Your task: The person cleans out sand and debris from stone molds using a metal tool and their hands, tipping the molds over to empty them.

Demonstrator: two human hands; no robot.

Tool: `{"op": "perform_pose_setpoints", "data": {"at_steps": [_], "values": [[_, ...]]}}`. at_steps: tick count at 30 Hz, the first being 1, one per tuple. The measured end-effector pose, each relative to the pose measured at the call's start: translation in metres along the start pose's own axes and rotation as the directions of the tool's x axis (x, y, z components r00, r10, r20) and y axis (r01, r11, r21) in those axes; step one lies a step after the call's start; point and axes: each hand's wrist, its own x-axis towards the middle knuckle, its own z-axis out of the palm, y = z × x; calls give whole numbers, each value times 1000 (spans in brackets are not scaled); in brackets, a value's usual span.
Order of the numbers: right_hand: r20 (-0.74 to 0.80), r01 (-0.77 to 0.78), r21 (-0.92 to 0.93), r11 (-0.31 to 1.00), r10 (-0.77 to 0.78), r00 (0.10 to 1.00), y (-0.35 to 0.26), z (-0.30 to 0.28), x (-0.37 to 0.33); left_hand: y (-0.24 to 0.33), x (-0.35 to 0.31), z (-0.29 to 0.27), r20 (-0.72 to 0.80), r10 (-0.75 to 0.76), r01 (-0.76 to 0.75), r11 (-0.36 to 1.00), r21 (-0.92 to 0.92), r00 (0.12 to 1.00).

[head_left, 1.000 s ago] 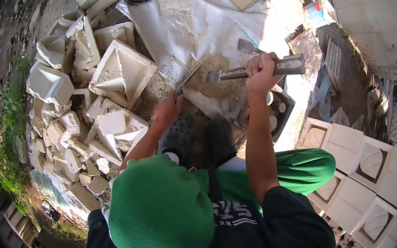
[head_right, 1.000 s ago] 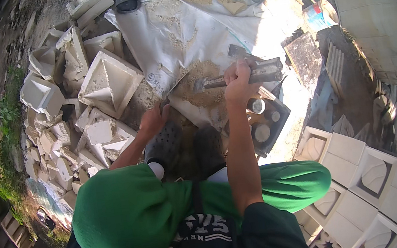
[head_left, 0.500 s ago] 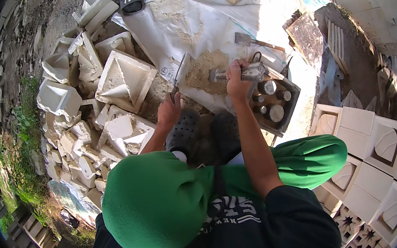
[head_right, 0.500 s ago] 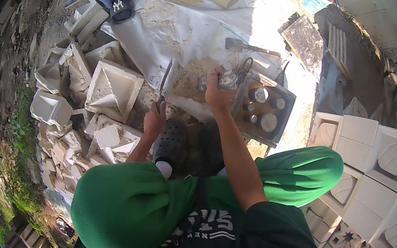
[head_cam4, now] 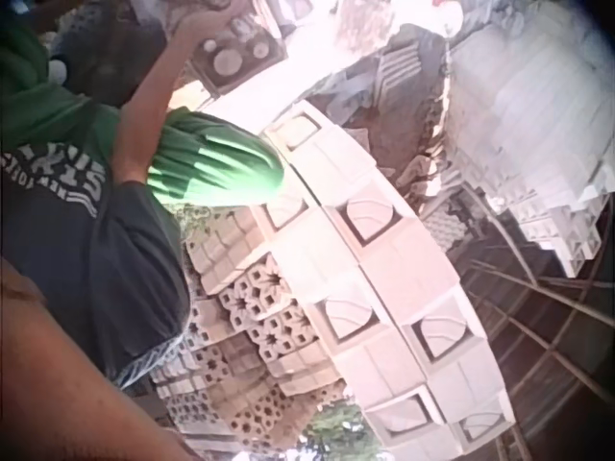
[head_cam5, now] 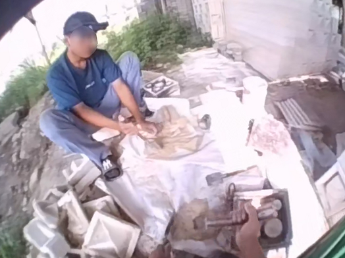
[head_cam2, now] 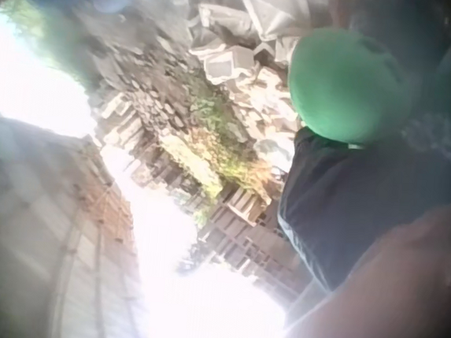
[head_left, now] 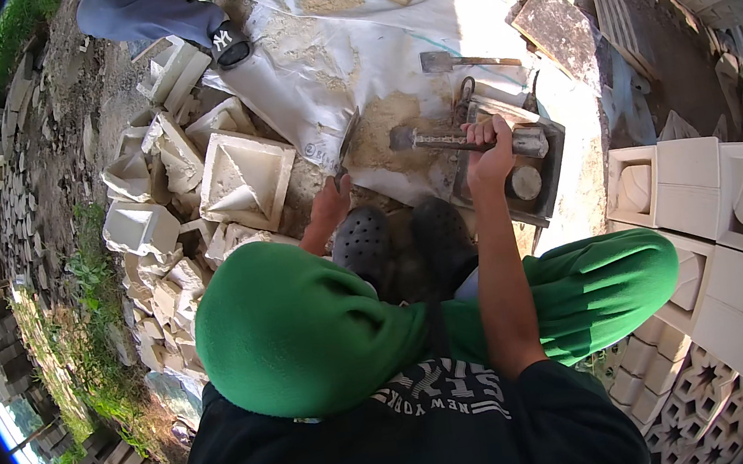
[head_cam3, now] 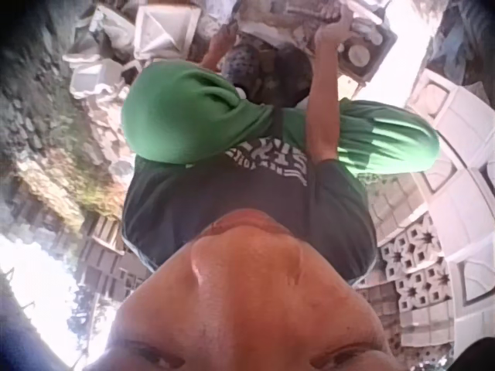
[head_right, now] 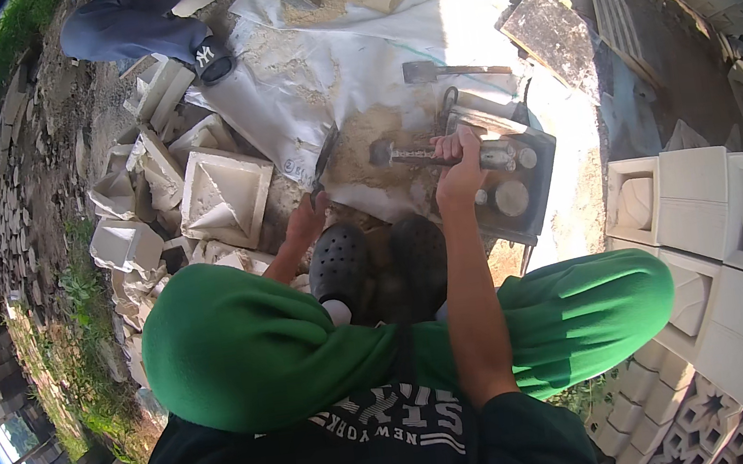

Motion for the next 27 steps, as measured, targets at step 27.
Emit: {"op": "perform_pose_setpoints", "data": {"at_steps": [27], "values": [[-83, 186, -44, 981, -189, 978, -60, -5, -15, 9, -59, -110, 874, 5, 851, 225, -475, 486]]}}
